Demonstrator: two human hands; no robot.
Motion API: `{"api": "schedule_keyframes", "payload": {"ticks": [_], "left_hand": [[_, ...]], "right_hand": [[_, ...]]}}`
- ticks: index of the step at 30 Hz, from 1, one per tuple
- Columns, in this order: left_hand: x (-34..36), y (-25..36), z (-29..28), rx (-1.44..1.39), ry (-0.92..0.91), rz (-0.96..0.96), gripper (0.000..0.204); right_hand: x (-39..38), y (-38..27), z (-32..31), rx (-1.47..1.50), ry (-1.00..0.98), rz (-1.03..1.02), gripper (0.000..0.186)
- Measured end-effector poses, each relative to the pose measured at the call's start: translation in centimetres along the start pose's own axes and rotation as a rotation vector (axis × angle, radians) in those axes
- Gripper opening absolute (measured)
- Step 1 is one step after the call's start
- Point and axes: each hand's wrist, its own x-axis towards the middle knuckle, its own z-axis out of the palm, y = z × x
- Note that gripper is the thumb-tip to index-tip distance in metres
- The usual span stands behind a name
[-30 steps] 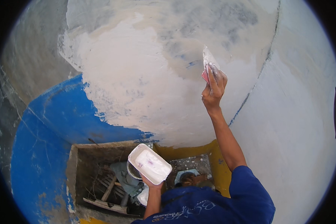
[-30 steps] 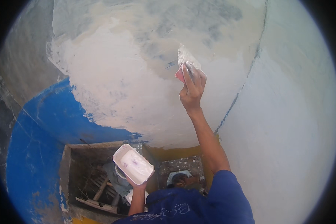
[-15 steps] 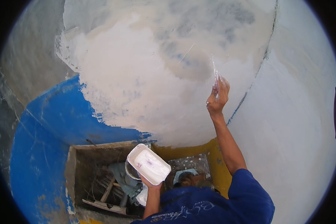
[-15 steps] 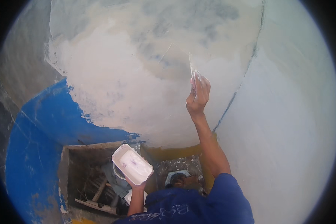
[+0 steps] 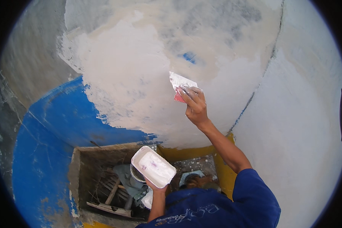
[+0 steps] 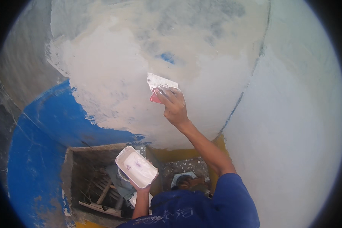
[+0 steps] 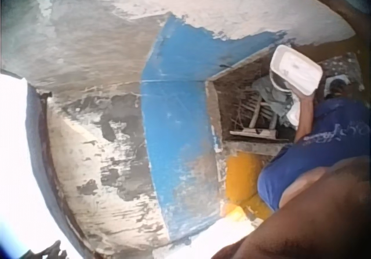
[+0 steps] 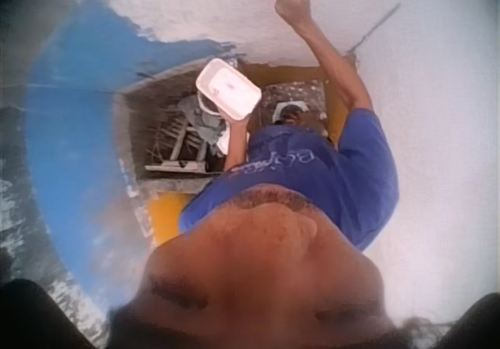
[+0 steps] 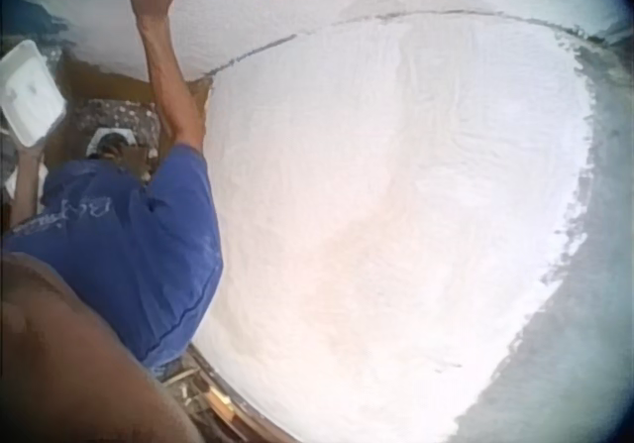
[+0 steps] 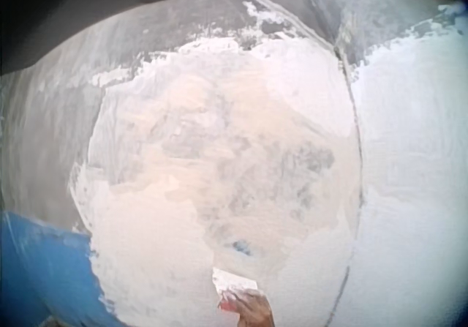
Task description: The person applies plaster to a wall using a putty knife. They scoop plaster from a small container and spread it onto the wall with broad strokes, smoothing the surface.
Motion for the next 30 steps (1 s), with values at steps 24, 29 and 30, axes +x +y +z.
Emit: {"api": "schedule_keyframes", "payload": {"ticks": [24, 29, 30], "left_hand": [[0.7, -0.4, -1.0, -0.028, 0.024, 0.000, 0.078], [0.5, 0.0, -0.9, 0.007, 0.021, 0.025, 0.077], [0.5, 0.1, -0.9, 0.011, 0.021, 0.041, 0.076]], "right_hand": [[-0.8, 2.1, -0.1, -0.150, 0.266, 0.141, 0.060], [-2.4, -2.0, 3.1, 0.066, 0.029, 0.065, 0.060], [-2.2, -1.7, 2.7, 0.122, 0.087, 0.075, 0.060]]}}
